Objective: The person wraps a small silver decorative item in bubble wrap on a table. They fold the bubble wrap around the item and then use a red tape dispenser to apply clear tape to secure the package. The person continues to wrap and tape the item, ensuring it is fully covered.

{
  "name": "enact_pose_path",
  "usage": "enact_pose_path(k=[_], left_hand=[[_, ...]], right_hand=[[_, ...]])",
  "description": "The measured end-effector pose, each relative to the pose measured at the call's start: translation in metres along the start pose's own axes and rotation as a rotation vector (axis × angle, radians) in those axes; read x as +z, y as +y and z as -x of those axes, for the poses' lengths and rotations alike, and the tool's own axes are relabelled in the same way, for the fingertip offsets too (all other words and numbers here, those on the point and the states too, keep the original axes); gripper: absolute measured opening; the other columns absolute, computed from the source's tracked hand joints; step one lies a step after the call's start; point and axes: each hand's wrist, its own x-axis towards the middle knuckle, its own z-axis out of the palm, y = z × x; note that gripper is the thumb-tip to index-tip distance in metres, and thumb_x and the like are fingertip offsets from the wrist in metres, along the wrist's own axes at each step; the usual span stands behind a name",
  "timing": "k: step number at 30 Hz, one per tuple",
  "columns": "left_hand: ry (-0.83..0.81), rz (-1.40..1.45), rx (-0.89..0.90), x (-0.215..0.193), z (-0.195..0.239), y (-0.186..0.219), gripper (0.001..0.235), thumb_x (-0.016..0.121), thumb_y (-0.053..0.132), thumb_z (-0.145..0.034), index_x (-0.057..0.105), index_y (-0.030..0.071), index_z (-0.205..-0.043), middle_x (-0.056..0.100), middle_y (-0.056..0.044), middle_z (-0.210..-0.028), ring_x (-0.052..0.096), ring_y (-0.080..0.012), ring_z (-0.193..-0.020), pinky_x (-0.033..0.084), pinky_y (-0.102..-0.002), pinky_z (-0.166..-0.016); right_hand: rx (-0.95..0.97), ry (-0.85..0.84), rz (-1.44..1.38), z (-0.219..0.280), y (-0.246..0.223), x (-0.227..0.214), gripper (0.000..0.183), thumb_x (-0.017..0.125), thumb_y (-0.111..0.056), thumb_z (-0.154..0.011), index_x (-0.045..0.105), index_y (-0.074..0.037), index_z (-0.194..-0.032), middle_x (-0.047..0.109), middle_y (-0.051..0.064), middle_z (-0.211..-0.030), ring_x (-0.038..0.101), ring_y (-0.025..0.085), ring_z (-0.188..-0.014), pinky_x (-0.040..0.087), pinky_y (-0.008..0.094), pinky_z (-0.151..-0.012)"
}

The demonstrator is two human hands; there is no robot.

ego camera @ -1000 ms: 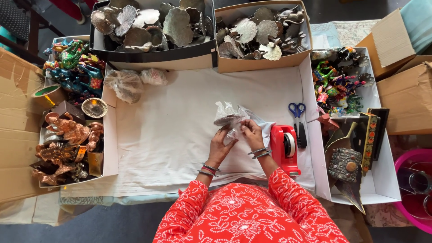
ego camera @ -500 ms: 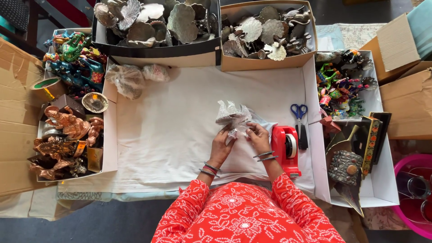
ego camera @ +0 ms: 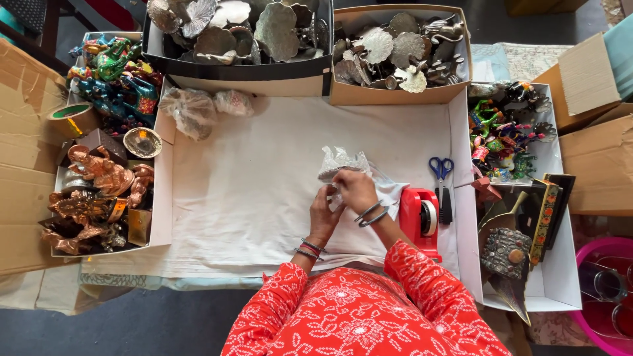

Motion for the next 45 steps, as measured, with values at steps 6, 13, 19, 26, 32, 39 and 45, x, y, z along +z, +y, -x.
enact_pose_path(k=[6,13,19,26,32,39,45], left_hand=[[0.021,0.1,-0.004,-0.012,-0.001,0.012,0.075,0.076,0.009,-0.086,0.038,0.007,-0.15,0.068,-0.012,-0.107,0.071,-0.0285,-0.097,0.058,-0.036,-0.084],[-0.022,-0.005,0.073,-0.01,-0.002,0.009,0.047,0.071,0.003,-0.078,0.071,0.01,-0.125,0.066,-0.013,-0.119,0.07,-0.0302,-0.104,0.058,-0.036,-0.087],[0.01,-0.054,0.083,-0.011,-0.002,0.027,0.041,0.084,0.011,-0.077,0.071,0.007,-0.116,0.065,-0.015,-0.116,0.066,-0.0352,-0.103,0.055,-0.043,-0.085],[0.002,-0.108,0.074,-0.007,0.001,0.005,0.049,0.076,0.002,-0.077,0.068,0.008,-0.125,0.064,-0.016,-0.122,0.065,-0.0367,-0.109,0.056,-0.042,-0.089],[-0.1,-0.024,0.139,-0.027,0.002,0.028,0.059,0.078,0.005,-0.073,0.065,0.007,-0.131,0.056,-0.017,-0.13,0.06,-0.0393,-0.118,0.053,-0.043,-0.096],[0.115,0.035,-0.103,-0.031,0.018,0.008,0.03,0.068,0.008,-0.092,0.071,0.01,-0.121,0.058,-0.01,-0.136,0.066,-0.0261,-0.108,0.057,-0.037,-0.093],[0.067,-0.149,0.207,-0.03,0.01,0.037,0.037,0.069,0.005,-0.094,0.065,0.003,-0.13,0.061,-0.012,-0.132,0.062,-0.0309,-0.12,0.053,-0.04,-0.1]], right_hand=[[-0.409,0.056,0.785,0.041,-0.031,0.037,0.032,0.062,-0.009,-0.088,0.073,-0.004,-0.117,0.069,0.003,-0.078,0.067,0.019,-0.079,0.031,0.058,-0.112],[-0.576,0.178,0.535,0.096,0.009,0.018,0.01,0.064,-0.006,-0.087,0.07,-0.01,-0.093,0.074,0.002,-0.093,0.07,0.017,-0.088,0.028,0.063,-0.116],[-0.148,0.348,0.096,0.101,0.043,0.01,0.013,0.069,-0.014,-0.092,0.072,-0.005,-0.101,0.073,0.01,-0.1,0.07,0.025,-0.095,0.055,0.037,-0.087],[0.387,0.071,-0.227,0.074,0.039,0.036,0.033,0.079,-0.034,-0.087,0.076,-0.002,-0.093,0.077,0.01,-0.076,0.075,0.019,-0.069,0.058,0.032,-0.065],[0.141,0.169,-0.081,0.081,0.076,0.033,0.019,0.073,-0.019,-0.086,0.072,-0.001,-0.091,0.076,0.013,-0.079,0.074,0.022,-0.071,0.056,0.034,-0.065],[0.076,0.126,-0.216,0.065,0.09,0.029,0.009,0.066,-0.005,-0.092,0.06,-0.001,-0.098,0.075,0.011,-0.079,0.078,0.022,-0.075,0.057,0.033,-0.065],[-0.048,0.214,-0.123,0.062,0.084,0.035,0.017,0.069,-0.003,-0.091,0.062,0.001,-0.106,0.072,0.014,-0.088,0.072,0.021,-0.075,0.056,0.032,-0.065]])
